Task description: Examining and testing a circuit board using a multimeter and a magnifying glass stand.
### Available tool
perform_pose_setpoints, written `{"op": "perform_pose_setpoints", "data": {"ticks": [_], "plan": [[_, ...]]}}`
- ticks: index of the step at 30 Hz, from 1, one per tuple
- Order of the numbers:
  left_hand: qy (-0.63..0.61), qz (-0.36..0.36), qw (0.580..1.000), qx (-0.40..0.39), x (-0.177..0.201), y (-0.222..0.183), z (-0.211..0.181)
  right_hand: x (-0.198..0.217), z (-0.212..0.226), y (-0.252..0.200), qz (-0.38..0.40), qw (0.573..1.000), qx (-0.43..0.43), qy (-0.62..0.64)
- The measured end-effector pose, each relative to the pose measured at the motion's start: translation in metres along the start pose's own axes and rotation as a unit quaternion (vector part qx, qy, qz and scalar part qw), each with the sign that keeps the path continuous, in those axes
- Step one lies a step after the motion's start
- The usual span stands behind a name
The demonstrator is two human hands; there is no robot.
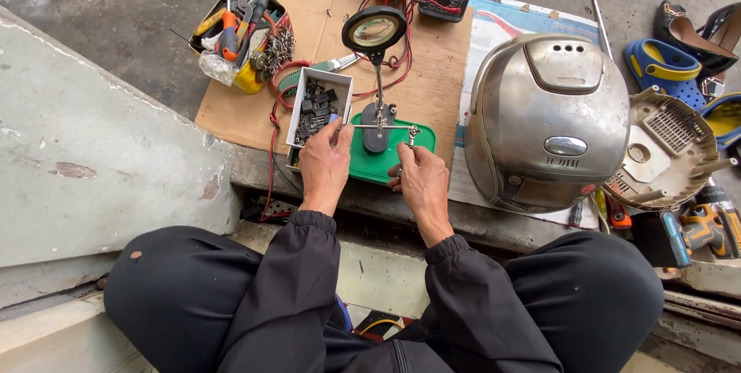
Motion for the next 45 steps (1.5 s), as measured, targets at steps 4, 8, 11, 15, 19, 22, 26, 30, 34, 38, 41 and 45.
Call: {"op": "perform_pose_setpoints", "data": {"ticks": [4, 8, 11, 15, 19, 22, 26, 30, 34, 38, 41, 45], "plan": [[-0.116, 0.0, 0.991, 0.072, -0.001, -0.01, 0.007, -0.003, -0.021, 0.007, 0.01, 0.99, -0.045, 0.135], [-0.191, -0.008, 0.975, 0.108, -0.002, -0.013, 0.012, -0.006, -0.035, 0.015, 0.045, 0.972, -0.086, 0.215], [-0.213, -0.008, 0.97, 0.115, -0.003, -0.013, 0.014, -0.009, -0.044, 0.021, 0.066, 0.957, -0.106, 0.261], [-0.218, -0.004, 0.969, 0.114, -0.004, -0.013, 0.016, -0.011, -0.049, 0.023, 0.076, 0.939, -0.117, 0.313], [-0.221, 0.0, 0.969, 0.109, -0.005, -0.013, 0.016, -0.014, -0.062, 0.028, 0.086, 0.928, -0.118, 0.343], [-0.223, -0.002, 0.968, 0.115, -0.005, -0.013, 0.017, -0.017, -0.065, 0.03, 0.096, 0.916, -0.122, 0.369], [-0.227, 0.0, 0.967, 0.118, -0.007, -0.013, 0.02, -0.02, -0.07, 0.033, 0.116, 0.904, -0.123, 0.393], [-0.231, -0.003, 0.966, 0.119, -0.007, -0.012, 0.021, -0.022, -0.073, 0.037, 0.135, 0.895, -0.121, 0.408], [-0.225, 0.001, 0.967, 0.119, -0.007, -0.011, 0.023, -0.021, -0.068, 0.035, 0.143, 0.893, -0.119, 0.409], [-0.23, 0.0, 0.966, 0.12, -0.005, -0.014, 0.019, -0.015, -0.045, 0.023, 0.143, 0.91, -0.116, 0.372], [-0.233, 0.004, 0.965, 0.123, -0.002, -0.016, 0.014, -0.012, -0.043, 0.026, 0.131, 0.92, -0.127, 0.346], [-0.252, 0.015, 0.958, 0.135, -0.008, -0.015, 0.02, -0.008, -0.037, 0.033, 0.114, 0.93, -0.128, 0.324]]}}
Point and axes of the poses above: each hand's wrist, its own y-axis towards the middle knuckle, its own x-axis out of the back of the hand, z = x × y, the point moved 9 cm from there along y, towards the middle knuckle, and after that the axes turned 5 degrees about -z, right-handed, at the moved point
